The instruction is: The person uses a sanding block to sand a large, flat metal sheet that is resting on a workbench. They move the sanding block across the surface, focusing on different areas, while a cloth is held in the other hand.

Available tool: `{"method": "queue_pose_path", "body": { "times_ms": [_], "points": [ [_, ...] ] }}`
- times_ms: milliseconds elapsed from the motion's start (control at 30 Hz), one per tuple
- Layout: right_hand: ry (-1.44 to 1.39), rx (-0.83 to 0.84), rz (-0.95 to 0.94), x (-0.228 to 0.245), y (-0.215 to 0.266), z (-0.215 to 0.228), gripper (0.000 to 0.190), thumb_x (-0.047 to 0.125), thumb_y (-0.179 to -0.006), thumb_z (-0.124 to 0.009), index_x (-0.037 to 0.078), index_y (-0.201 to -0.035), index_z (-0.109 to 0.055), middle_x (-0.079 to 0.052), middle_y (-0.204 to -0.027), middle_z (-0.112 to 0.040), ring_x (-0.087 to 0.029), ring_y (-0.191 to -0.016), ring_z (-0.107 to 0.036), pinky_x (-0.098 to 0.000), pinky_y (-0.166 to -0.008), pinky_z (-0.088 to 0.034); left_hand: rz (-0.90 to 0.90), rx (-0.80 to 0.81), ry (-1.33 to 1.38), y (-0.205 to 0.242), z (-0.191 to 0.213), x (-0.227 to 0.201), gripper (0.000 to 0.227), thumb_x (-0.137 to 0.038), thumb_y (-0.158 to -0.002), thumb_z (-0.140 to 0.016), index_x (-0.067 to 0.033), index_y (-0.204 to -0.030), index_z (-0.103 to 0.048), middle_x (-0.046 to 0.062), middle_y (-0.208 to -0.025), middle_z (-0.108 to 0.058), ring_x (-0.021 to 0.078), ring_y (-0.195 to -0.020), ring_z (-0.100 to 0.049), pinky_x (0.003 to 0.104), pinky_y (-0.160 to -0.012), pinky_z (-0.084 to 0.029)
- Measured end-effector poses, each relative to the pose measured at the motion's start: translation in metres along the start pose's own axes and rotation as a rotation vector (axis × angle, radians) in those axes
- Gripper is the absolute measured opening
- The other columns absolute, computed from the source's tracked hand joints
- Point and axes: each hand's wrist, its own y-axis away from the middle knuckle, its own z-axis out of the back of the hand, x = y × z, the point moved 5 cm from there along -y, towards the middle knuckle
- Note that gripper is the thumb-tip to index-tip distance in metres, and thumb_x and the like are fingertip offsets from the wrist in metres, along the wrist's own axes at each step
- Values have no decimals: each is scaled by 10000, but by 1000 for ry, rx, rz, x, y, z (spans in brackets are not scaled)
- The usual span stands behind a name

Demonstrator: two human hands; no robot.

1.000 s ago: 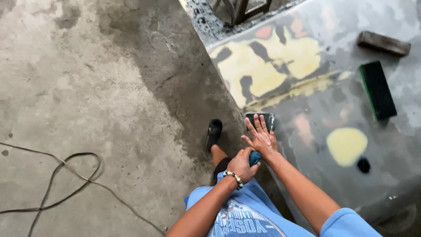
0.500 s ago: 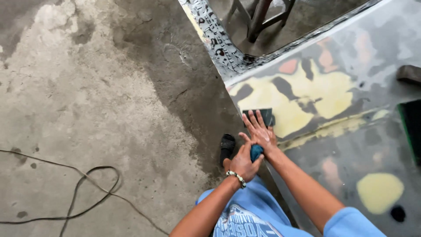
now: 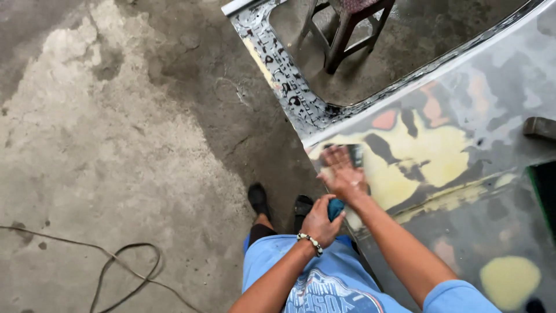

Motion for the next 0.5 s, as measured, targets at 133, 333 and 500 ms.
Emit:
{"method": "queue_pose_path", "body": {
  "times_ms": [133, 333, 500],
  "points": [
    [-168, -493, -27, -16, -12, -63, 858, 621, -1012, -407, 125, -1664, -156, -182, -1724, -136, -398, -1613, -74, -655, -1216, -330, -40, 80, -50, 0, -5, 11, 504, -318, -886, -716, -103, -1316, -564, 189, -1233, -650, 404, -1089, -650, 471, -917, -535],
    [-40, -57, -23, -6, -37, -13, 899, 564, -931, -458, 135, -1618, -69, -118, -1713, -60, -360, -1587, -57, -584, -1230, -228, -99, 134, -145, -45, 16, 5, 562, -327, -864, -751, -98, -1325, -525, 225, -1208, -620, 422, -1077, -636, 484, -901, -533],
    [909, -97, -71, 10, -28, -43, 844, 345, -1028, -563, 2, -1697, -179, -322, -1667, -218, -527, -1490, -233, -604, -1255, -221, -163, 77, -122, -47, 37, -2, 469, -318, -873, -734, -134, -1275, -578, 180, -1202, -663, 408, -1081, -653, 480, -903, -539]
  ]
}}
